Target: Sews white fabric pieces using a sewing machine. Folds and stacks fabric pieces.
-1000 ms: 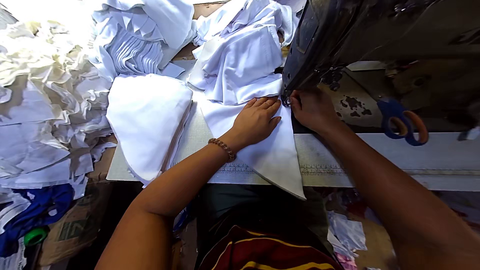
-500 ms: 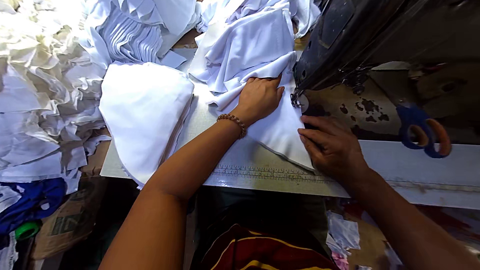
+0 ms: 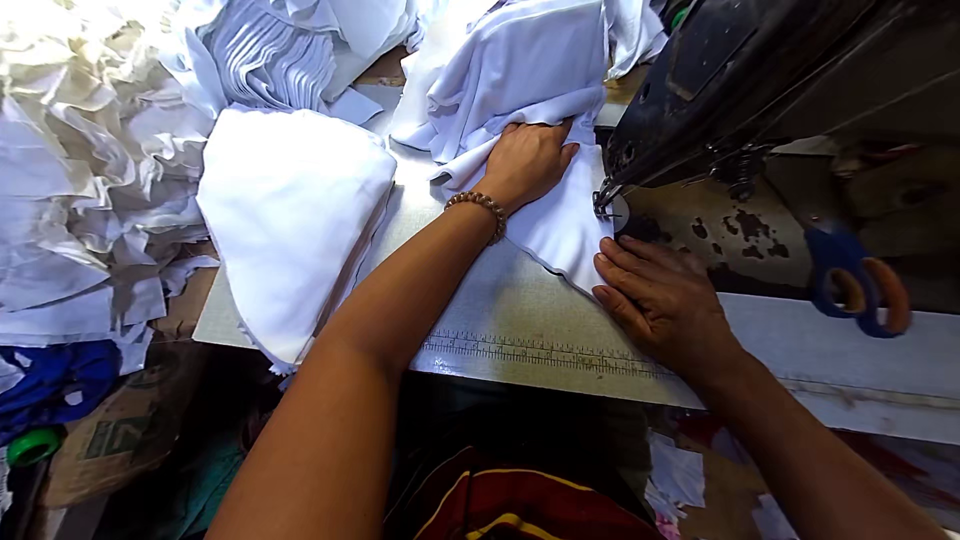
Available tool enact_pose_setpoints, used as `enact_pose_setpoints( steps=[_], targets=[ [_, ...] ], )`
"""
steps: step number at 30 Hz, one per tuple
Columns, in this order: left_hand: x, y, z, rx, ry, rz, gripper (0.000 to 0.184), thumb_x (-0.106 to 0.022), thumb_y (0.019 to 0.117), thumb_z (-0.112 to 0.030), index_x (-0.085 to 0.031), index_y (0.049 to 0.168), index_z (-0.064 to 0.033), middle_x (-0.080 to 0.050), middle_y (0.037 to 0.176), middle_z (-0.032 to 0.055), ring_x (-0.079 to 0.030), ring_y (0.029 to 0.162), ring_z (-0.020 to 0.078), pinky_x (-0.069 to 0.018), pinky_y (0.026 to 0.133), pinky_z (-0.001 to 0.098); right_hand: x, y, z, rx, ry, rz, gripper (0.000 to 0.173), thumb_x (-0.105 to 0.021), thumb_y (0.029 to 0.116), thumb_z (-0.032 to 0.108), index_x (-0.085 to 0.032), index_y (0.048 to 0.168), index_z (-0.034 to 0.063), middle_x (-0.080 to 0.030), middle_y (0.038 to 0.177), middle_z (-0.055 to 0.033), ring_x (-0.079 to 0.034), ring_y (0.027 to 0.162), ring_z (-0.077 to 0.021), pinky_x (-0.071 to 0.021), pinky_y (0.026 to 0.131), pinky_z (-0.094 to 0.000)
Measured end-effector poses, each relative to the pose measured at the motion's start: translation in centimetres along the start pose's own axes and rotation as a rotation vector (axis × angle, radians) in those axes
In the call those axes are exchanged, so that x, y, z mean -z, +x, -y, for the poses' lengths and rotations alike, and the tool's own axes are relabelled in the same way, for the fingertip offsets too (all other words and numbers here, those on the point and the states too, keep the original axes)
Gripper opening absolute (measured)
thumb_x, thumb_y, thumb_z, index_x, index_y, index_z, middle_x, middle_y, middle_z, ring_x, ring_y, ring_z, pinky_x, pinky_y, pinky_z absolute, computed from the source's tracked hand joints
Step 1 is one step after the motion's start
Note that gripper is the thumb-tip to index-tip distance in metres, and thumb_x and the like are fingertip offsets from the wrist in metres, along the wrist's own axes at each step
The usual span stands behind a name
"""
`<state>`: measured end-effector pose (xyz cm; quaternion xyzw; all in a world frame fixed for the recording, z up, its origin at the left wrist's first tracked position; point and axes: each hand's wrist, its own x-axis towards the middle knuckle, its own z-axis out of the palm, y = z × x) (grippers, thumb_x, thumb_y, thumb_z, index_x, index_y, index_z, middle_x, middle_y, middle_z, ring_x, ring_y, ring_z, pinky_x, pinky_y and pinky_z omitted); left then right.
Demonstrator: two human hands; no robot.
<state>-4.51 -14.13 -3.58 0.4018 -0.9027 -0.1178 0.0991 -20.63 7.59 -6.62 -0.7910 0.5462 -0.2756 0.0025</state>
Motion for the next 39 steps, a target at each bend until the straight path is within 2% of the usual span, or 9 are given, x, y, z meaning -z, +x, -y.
enact_pose_setpoints(
  steps=[3,5,19,24,27,29,32,36,39],
  targets=[
    [-0.1,0.8,0.9,-0.098,-0.033,-0.114,0.037,-0.049,0.106,-0.03,-0.07,0.115,-0.0003,-0.073,0.107,0.0196,-0.067,0.11,0.0361,-0.0436,0.102,0.055,0.0,0.0,-0.1,-0.013,0.006,0.024,0.049,-0.045,0.1075,0.04,-0.071,0.129,0.005,-0.065,0.14,-0.0125,-0.055,0.137,-0.0353,-0.0412,0.105,-0.0591],
    [-0.4,1.2,1.3,-0.177,-0.045,-0.206,0.029,-0.054,0.1031,-0.021,-0.07,0.108,0.0031,-0.072,0.104,0.0212,-0.067,0.11,0.0386,-0.0457,0.099,0.0546,-0.1,0.0,-0.1,-0.021,0.006,0.03,0.049,-0.044,0.1076,0.04,-0.071,0.13,0.0057,-0.064,0.141,-0.0119,-0.054,0.138,-0.0347,-0.0404,0.106,-0.0595],
    [-0.4,2.4,1.9,-0.207,0.073,-0.335,0.025,-0.053,0.1027,-0.015,-0.071,0.105,0.0022,-0.071,0.107,0.022,-0.066,0.113,0.0402,-0.0514,0.095,0.0506,-0.1,0.2,-0.2,-0.055,0.03,0.045,0.05,-0.044,0.1072,0.041,-0.069,0.132,0.0056,-0.063,0.143,-0.012,-0.053,0.138,-0.0365,-0.0395,0.106,-0.0626],
    [-0.6,2.3,2.3,-0.381,0.08,-0.645,0.02,-0.059,0.0989,-0.012,-0.075,0.094,-0.001,-0.072,0.089,0.0172,-0.072,0.09,0.0339,-0.0558,0.072,0.043,-0.2,0.4,-0.3,-0.076,0.02,0.082,0.056,-0.04,0.1073,0.046,-0.065,0.139,0.0073,-0.059,0.148,-0.0097,-0.048,0.143,-0.0358,-0.0358,0.108,-0.0642],
    [-0.9,2.5,2.3,-0.408,0.046,-0.743,0.019,-0.061,0.0972,-0.011,-0.077,0.091,-0.002,-0.072,0.084,0.0148,-0.072,0.086,0.0302,-0.0558,0.071,0.0391,-0.3,0.3,-0.6,-0.091,0.006,0.084,0.059,-0.038,0.1067,0.051,-0.062,0.142,0.0093,-0.057,0.15,-0.0091,-0.046,0.144,-0.0347,-0.0351,0.109,-0.064],
    [-0.7,2.2,2.3,-0.341,0.026,-0.649,0.02,-0.06,0.098,-0.013,-0.077,0.094,-0.0018,-0.074,0.089,0.0146,-0.072,0.091,0.0302,-0.0569,0.077,0.0409,-0.5,0.4,-0.7,-0.091,0.008,0.082,0.063,-0.037,0.1057,0.053,-0.061,0.143,0.009,-0.057,0.15,-0.0108,-0.048,0.143,-0.0364,-0.0357,0.108,-0.0652],
    [2.6,1.4,1.9,-0.248,-0.056,-0.169,0.023,-0.054,0.1014,-0.013,-0.072,0.105,0.0011,-0.072,0.104,0.0167,-0.07,0.104,0.0305,-0.0538,0.092,0.0466,-0.8,0.5,-0.9,-0.085,0.004,0.071,0.069,-0.034,0.1046,0.057,-0.061,0.143,0.0071,-0.057,0.149,-0.0136,-0.049,0.141,-0.0397,-0.0364,0.105,-0.0672],
    [11.9,-3.1,2.5,-0.26,0.031,0.184,0.019,-0.059,0.097,-0.011,-0.069,0.088,0.0038,-0.067,0.083,0.0144,-0.064,0.081,0.0254,-0.0488,0.076,0.0452,-0.9,0.4,-0.9,-0.096,0.003,0.092,0.074,-0.03,0.1039,0.06,-0.057,0.146,0.0063,-0.055,0.151,-0.0146,-0.047,0.142,-0.0411,-0.0336,0.107,-0.0693],
    [16.9,-7.4,5.9,0.02,0.283,0.438,0.015,-0.071,0.0937,-0.013,-0.073,0.097,0.0016,-0.07,0.095,0.0193,-0.068,0.095,0.0367,-0.0509,0.087,0.0594,-1.0,0.4,-0.8,-0.095,0.001,0.086,0.075,-0.03,0.1037,0.06,-0.057,0.145,0.0044,-0.055,0.151,-0.0167,-0.048,0.141,-0.0426,-0.034,0.106,-0.0706]
  ],
)
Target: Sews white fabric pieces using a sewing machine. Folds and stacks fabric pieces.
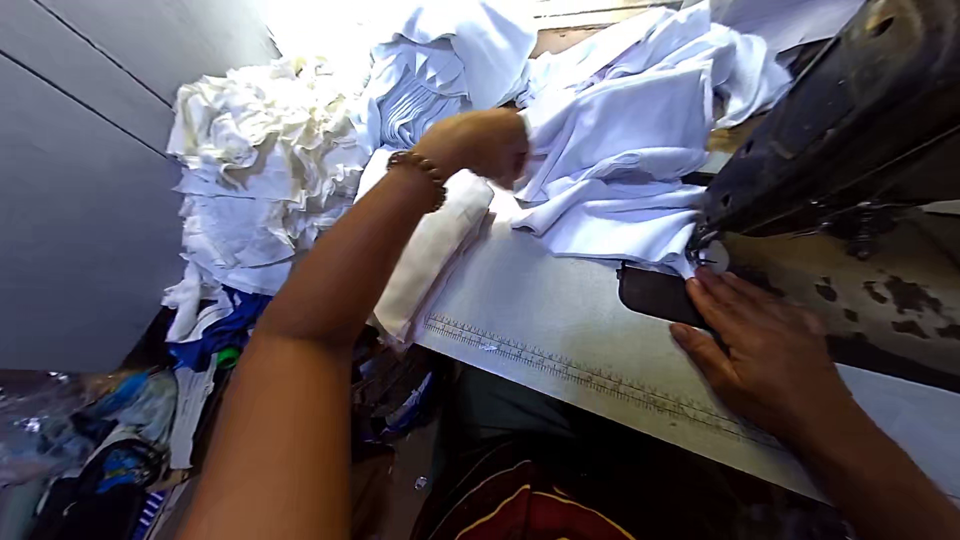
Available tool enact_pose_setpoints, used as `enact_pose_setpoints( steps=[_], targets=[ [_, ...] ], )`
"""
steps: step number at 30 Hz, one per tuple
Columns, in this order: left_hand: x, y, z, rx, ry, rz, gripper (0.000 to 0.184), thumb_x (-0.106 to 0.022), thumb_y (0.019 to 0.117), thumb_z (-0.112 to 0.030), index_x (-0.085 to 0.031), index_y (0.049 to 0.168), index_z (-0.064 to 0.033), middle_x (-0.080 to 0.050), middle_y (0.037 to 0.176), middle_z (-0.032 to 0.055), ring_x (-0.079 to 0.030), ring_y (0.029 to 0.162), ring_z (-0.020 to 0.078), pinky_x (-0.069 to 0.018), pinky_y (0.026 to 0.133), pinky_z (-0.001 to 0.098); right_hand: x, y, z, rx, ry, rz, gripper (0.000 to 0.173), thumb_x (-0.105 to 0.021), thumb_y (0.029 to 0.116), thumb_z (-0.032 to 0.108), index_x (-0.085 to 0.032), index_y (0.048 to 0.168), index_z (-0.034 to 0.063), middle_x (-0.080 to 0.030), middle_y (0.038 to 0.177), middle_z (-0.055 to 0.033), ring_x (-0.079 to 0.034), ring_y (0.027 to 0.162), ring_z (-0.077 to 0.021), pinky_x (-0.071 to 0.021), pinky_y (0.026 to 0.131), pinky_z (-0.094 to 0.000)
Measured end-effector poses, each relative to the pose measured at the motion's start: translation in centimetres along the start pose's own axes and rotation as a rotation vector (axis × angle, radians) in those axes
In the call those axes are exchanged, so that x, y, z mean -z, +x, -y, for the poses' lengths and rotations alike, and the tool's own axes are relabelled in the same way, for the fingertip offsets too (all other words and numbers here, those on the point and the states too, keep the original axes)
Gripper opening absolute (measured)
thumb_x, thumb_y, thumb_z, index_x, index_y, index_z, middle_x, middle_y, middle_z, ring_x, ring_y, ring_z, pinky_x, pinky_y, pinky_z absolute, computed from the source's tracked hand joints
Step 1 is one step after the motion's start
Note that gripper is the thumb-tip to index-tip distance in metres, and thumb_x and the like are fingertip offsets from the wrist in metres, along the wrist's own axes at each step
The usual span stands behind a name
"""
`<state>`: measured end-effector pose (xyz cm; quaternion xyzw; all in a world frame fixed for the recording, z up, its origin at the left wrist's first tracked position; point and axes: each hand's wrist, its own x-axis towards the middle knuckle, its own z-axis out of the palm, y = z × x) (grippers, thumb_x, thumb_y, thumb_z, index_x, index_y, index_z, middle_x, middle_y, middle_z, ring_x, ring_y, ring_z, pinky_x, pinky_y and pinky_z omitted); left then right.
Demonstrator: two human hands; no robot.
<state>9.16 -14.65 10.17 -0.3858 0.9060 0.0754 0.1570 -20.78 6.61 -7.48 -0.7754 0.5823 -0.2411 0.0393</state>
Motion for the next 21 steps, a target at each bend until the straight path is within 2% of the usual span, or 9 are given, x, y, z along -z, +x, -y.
enact_pose_setpoints(
  steps=[2,5,6,9,11,15,18,21],
  targets=[
    [-1.4,-1.4,2.6,0.17,-0.015,0.091,0.023,-0.076,0.0911,-0.012,-0.073,0.112,-0.0011,-0.071,0.11,0.0199,-0.067,0.107,0.0397,-0.0487,0.094,0.0638,0.0,0.0,0.0,0.003,-0.001,-0.01,0.075,-0.03,0.1037,0.06,-0.058,0.145,0.004,-0.055,0.15,-0.017,-0.048,0.141,-0.0427,-0.0344,0.105,-0.0705],
    [-2.7,-1.4,4.5,0.191,-0.086,0.112,0.031,-0.074,0.0939,-0.013,-0.068,0.122,-0.0029,-0.069,0.118,0.0186,-0.065,0.111,0.036,-0.0483,0.098,0.0583,-0.1,0.0,-0.1,0.004,0.004,-0.026,0.075,-0.031,0.1036,0.06,-0.059,0.144,0.0036,-0.056,0.149,-0.0172,-0.049,0.14,-0.0426,-0.0339,0.106,-0.0709],
    [-2.7,-1.2,4.4,0.198,-0.091,0.139,0.031,-0.072,0.0951,-0.013,-0.067,0.124,-0.0034,-0.068,0.119,0.0186,-0.065,0.11,0.0358,-0.049,0.095,0.0576,-0.1,0.0,-0.1,0.001,0.005,-0.025,0.075,-0.031,0.1035,0.06,-0.059,0.144,0.004,-0.056,0.149,-0.0172,-0.049,0.141,-0.0421,-0.0336,0.107,-0.0708],
    [-2.2,-0.7,3.5,0.252,-0.067,0.208,0.025,-0.071,0.0958,-0.013,-0.07,0.12,-0.0059,-0.07,0.111,0.016,-0.067,0.094,0.0329,-0.0532,0.079,0.054,0.0,-0.1,-0.2,-0.009,0.009,-0.012,0.076,-0.031,0.1029,0.061,-0.06,0.143,0.0039,-0.057,0.148,-0.0182,-0.049,0.14,-0.0422,-0.0333,0.107,-0.071],
    [-1.9,-0.7,3.0,0.249,-0.042,0.21,0.023,-0.071,0.0953,-0.012,-0.071,0.117,-0.0057,-0.071,0.109,0.0156,-0.068,0.091,0.0324,-0.0538,0.078,0.0529,0.0,-0.2,-0.2,-0.011,0.009,-0.015,0.075,-0.031,0.1033,0.061,-0.06,0.142,0.0039,-0.056,0.149,-0.0176,-0.049,0.141,-0.0415,-0.0332,0.108,-0.0703],
    [-3.2,-2.0,3.3,0.063,-0.037,-0.045,0.015,-0.075,0.0897,-0.004,-0.075,0.104,-0.0017,-0.071,0.108,0.0179,-0.067,0.104,0.0353,-0.0507,0.094,0.0562,-0.1,-0.2,-0.2,-0.008,0.013,-0.043,0.075,-0.032,0.103,0.061,-0.061,0.141,0.0038,-0.057,0.149,-0.0165,-0.05,0.14,-0.0414,-0.0341,0.108,-0.0699],
    [-5.5,-3.3,4.6,-0.068,-0.055,-0.292,0.005,-0.073,0.0885,-0.002,-0.073,0.093,0.0,-0.07,0.098,0.0178,-0.068,0.096,0.0344,-0.0528,0.087,0.054,-0.1,-0.2,0.0,-0.012,0.014,-0.043,0.075,-0.032,0.1028,0.061,-0.061,0.141,0.0033,-0.057,0.149,-0.0171,-0.05,0.14,-0.0415,-0.034,0.108,-0.0692],
    [-7.7,-4.1,5.7,-0.14,-0.089,-0.506,0.004,-0.071,0.0902,-0.003,-0.073,0.09,-0.0004,-0.072,0.095,0.0161,-0.071,0.092,0.0318,-0.0551,0.084,0.051,-0.1,-0.2,0.0,-0.012,0.009,-0.046,0.075,-0.033,0.1026,0.062,-0.062,0.14,0.0038,-0.057,0.148,-0.0171,-0.05,0.14,-0.0414,-0.0338,0.109,-0.0689]
  ],
)
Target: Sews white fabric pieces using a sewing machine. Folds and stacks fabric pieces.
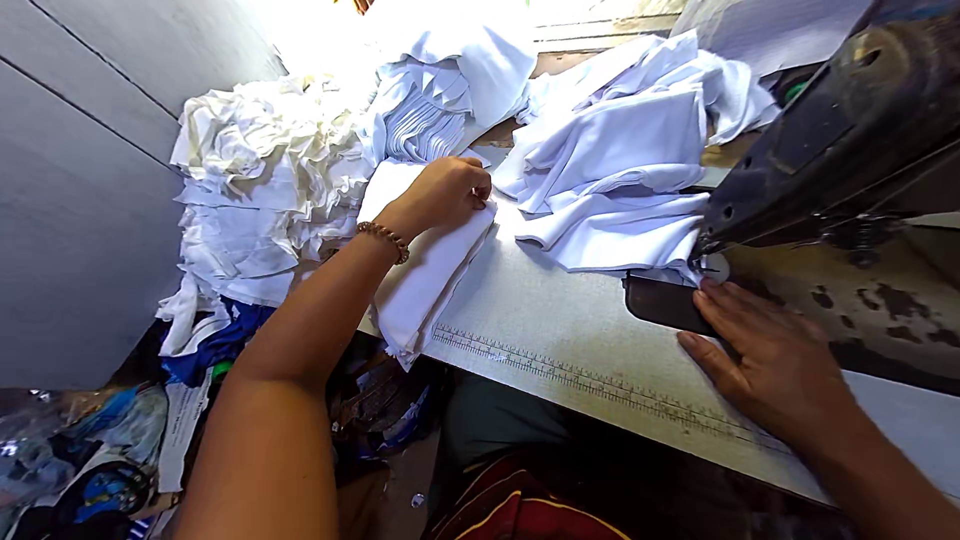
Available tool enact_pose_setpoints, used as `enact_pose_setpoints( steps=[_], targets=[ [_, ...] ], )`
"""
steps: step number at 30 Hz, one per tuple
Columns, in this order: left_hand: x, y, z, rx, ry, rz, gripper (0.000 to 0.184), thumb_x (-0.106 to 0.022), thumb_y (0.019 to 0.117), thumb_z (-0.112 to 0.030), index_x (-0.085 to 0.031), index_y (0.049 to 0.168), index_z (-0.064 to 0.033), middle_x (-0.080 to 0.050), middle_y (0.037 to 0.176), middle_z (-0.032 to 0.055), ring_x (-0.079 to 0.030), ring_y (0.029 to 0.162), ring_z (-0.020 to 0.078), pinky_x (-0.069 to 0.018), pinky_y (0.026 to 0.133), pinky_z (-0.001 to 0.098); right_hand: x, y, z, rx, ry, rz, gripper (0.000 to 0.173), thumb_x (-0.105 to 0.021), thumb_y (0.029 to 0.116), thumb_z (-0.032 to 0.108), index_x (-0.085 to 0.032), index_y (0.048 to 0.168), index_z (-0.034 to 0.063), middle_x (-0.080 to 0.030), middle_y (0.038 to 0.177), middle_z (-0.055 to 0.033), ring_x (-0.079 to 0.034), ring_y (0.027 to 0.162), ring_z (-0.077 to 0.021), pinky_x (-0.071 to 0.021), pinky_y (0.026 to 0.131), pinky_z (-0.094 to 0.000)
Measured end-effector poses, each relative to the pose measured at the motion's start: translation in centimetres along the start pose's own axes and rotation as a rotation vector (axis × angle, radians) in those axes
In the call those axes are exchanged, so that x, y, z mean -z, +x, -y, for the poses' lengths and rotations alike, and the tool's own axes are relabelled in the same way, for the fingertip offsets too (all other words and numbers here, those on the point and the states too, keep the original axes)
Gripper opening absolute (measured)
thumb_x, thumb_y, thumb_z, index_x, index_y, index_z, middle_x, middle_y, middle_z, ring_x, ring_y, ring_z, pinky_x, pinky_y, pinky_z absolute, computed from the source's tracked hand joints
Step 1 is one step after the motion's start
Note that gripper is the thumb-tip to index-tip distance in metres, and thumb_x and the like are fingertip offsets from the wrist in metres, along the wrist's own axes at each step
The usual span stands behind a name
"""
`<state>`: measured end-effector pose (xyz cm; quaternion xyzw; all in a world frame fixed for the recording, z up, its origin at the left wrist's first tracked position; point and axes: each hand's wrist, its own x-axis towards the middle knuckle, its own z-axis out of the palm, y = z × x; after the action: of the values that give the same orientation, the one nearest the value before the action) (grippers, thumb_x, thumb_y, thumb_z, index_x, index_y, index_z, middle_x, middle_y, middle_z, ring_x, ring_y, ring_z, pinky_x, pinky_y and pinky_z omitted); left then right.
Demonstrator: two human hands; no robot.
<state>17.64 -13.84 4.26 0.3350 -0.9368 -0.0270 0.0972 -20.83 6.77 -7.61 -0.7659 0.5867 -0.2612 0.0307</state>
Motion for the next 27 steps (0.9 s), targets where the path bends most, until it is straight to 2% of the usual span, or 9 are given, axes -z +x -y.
enact_pose_setpoints(
  steps=[9,12,15,17,19,21,23,25,27],
  targets=[
    [-1.5,-2.1,0.0,-0.051,0.016,-0.193,0.014,-0.062,0.0962,-0.004,-0.075,0.098,-0.0002,-0.072,0.098,0.0165,-0.071,0.097,0.0318,-0.0557,0.09,0.0448,-0.1,-0.1,0.0,0.001,0.005,-0.007,0.075,-0.033,0.1026,0.062,-0.062,0.141,0.004,-0.058,0.147,-0.0169,-0.051,0.139,-0.0414,-0.0343,0.108,-0.0679],
    [-0.7,-4.5,-0.6,0.065,0.009,-0.344,0.017,-0.058,0.0993,-0.004,-0.072,0.104,0.0046,-0.072,0.105,0.0202,-0.071,0.1,0.032,-0.0564,0.092,0.0458,0.0,-0.1,0.0,-0.003,0.004,-0.004,0.074,-0.032,0.1032,0.061,-0.062,0.141,0.0041,-0.058,0.148,-0.0166,-0.05,0.14,-0.0413,-0.0342,0.108,-0.0686],
    [0.8,-8.9,-1.8,0.266,-0.118,-0.604,0.026,-0.048,0.1033,-0.004,-0.061,0.122,0.0073,-0.069,0.124,0.0193,-0.071,0.092,0.0184,-0.0585,0.076,0.0347,0.0,-0.1,0.0,-0.004,0.002,0.008,0.073,-0.032,0.1033,0.06,-0.062,0.14,0.0046,-0.058,0.148,-0.0163,-0.05,0.14,-0.0407,-0.0344,0.107,-0.0689],
    [1.6,-12.3,-3.9,0.251,-0.157,-0.816,0.019,-0.043,0.1074,-0.007,-0.052,0.124,-0.0027,-0.063,0.132,0.0049,-0.065,0.107,0.0047,-0.0551,0.086,0.0246,0.1,0.0,0.0,0.0,0.008,0.01,0.073,-0.033,0.1032,0.059,-0.063,0.139,0.0038,-0.058,0.147,-0.0173,-0.051,0.139,-0.0417,-0.035,0.107,-0.0697],
    [3.2,-14.6,-6.4,0.147,-0.083,-1.043,0.016,-0.047,0.1077,-0.011,-0.053,0.123,-0.0122,-0.064,0.13,-0.0042,-0.06,0.126,0.0089,-0.0509,0.107,0.0318,0.2,0.0,0.1,-0.001,0.015,0.017,0.073,-0.033,0.1032,0.06,-0.063,0.139,0.003,-0.058,0.147,-0.0181,-0.05,0.139,-0.042,-0.0347,0.107,-0.0697],
    [4.8,-16.4,-8.9,0.025,0.023,-1.249,0.018,-0.05,0.106,-0.009,-0.057,0.122,-0.0059,-0.066,0.128,0.003,-0.06,0.128,0.0196,-0.0495,0.109,0.0413,0.3,0.0,0.2,0.001,0.019,0.024,0.073,-0.033,0.1034,0.059,-0.063,0.138,0.0016,-0.058,0.146,-0.0192,-0.05,0.139,-0.0427,-0.034,0.108,-0.0701],
    [6.3,-16.0,-13.7,0.001,-0.059,-1.365,0.022,-0.047,0.1048,-0.006,-0.063,0.119,-0.0013,-0.068,0.123,0.0027,-0.062,0.121,0.0146,-0.0495,0.105,0.0352,0.4,0.1,0.3,0.01,0.031,0.023,0.072,-0.034,0.1042,0.057,-0.064,0.136,-0.0003,-0.058,0.146,-0.021,-0.05,0.139,-0.0434,-0.0338,0.108,-0.0705],
    [6.8,-13.9,-18.5,0.046,-0.163,-1.358,0.019,-0.049,0.101,-0.003,-0.067,0.108,-0.0012,-0.071,0.109,-0.0011,-0.066,0.11,0.0073,-0.0532,0.097,0.0264,0.6,0.1,0.4,0.007,0.068,0.009,0.069,-0.036,0.1047,0.054,-0.066,0.132,-0.0018,-0.058,0.145,-0.0225,-0.051,0.138,-0.0436,-0.0344,0.108,-0.0697],
    [5.7,-12.0,-20.4,0.046,-0.02,-1.156,0.012,-0.055,0.102,-0.007,-0.064,0.111,-0.0057,-0.069,0.118,-0.0014,-0.061,0.123,0.0104,-0.0502,0.105,0.0305,0.9,0.0,0.4,-0.007,0.119,-0.015,0.063,-0.04,0.1048,0.049,-0.069,0.127,-0.0024,-0.059,0.143,-0.0233,-0.053,0.136,-0.044,-0.036,0.108,-0.0686]
  ],
)
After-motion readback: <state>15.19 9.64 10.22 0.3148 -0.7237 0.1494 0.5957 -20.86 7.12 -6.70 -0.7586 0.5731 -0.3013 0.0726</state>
